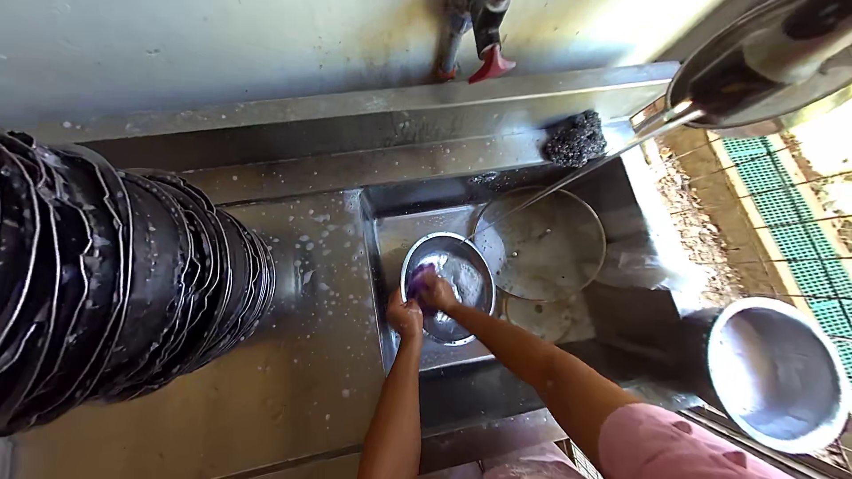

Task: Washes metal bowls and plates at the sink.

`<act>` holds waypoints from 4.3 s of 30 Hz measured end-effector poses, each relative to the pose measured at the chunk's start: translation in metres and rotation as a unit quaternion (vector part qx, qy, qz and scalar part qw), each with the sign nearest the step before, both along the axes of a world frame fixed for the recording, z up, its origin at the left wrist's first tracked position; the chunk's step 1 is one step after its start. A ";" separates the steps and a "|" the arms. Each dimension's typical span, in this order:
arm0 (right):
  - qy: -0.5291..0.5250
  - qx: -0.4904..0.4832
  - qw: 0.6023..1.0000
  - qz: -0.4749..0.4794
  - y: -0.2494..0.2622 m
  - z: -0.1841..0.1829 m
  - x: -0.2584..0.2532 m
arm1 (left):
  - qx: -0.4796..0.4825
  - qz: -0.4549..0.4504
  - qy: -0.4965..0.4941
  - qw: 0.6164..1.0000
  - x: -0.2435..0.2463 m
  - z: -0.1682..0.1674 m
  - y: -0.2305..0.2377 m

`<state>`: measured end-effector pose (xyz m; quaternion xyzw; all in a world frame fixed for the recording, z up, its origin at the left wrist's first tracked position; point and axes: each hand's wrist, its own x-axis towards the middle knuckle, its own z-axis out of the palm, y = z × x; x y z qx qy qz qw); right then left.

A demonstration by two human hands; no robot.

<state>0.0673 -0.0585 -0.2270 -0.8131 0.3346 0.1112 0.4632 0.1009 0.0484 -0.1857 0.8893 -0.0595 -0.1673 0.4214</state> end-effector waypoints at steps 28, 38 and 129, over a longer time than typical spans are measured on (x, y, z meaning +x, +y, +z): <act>0.051 0.057 0.997 -0.017 0.041 0.015 -0.061 | -0.081 0.036 -0.034 0.995 0.009 -0.012 -0.002; 0.032 0.078 0.996 0.039 0.048 0.001 -0.085 | -0.057 -0.010 -0.045 0.997 0.004 -0.012 -0.003; -0.019 -0.138 0.971 0.195 -0.020 -0.057 0.023 | 0.117 -0.007 0.138 0.984 0.020 -0.057 -0.011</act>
